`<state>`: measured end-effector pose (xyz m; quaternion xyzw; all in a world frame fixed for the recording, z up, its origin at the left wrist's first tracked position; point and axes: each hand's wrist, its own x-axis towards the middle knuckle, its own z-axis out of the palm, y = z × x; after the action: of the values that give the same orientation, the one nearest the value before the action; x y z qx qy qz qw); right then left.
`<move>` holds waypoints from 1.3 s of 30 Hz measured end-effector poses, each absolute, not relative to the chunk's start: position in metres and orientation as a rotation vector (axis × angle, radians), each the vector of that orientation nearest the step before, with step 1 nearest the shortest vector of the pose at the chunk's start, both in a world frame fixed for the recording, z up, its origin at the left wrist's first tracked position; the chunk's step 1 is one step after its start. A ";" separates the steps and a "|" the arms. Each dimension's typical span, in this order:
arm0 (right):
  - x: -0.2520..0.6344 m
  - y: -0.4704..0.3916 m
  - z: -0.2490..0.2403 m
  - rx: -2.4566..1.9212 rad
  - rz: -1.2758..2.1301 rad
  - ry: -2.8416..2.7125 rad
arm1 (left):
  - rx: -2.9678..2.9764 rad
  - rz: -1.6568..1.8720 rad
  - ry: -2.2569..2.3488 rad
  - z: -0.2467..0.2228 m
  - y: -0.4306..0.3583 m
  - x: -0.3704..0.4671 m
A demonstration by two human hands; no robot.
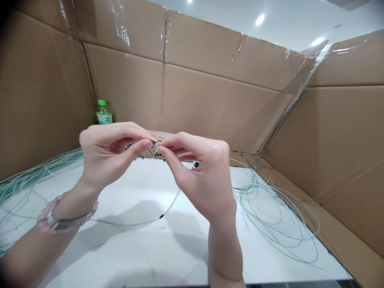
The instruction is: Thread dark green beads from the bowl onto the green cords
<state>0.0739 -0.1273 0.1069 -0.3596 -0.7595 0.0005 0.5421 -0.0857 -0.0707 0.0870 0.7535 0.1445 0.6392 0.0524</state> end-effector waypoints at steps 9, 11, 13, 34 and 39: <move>0.073 -0.132 0.112 -0.882 -0.052 -1.859 | 2.473 2.008 0.434 0.087 -0.073 -0.087; 0.073 -0.132 0.112 -0.888 -0.083 -1.858 | 2.504 2.017 0.446 0.087 -0.072 -0.087; 0.074 -0.132 0.111 -0.900 -0.127 -1.860 | 2.529 2.024 0.453 0.086 -0.071 -0.088; 0.072 -0.121 0.110 -0.905 0.001 -1.876 | 2.680 1.989 0.606 0.088 -0.072 -0.088; 0.080 -0.120 0.109 -1.027 0.031 -1.909 | 2.634 2.068 0.613 0.086 -0.069 -0.086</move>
<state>0.0801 -0.1196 0.1086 -0.4185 -0.7783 0.0125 0.4679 -0.0856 -0.0694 0.0858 0.7671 0.1785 0.6021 -0.1310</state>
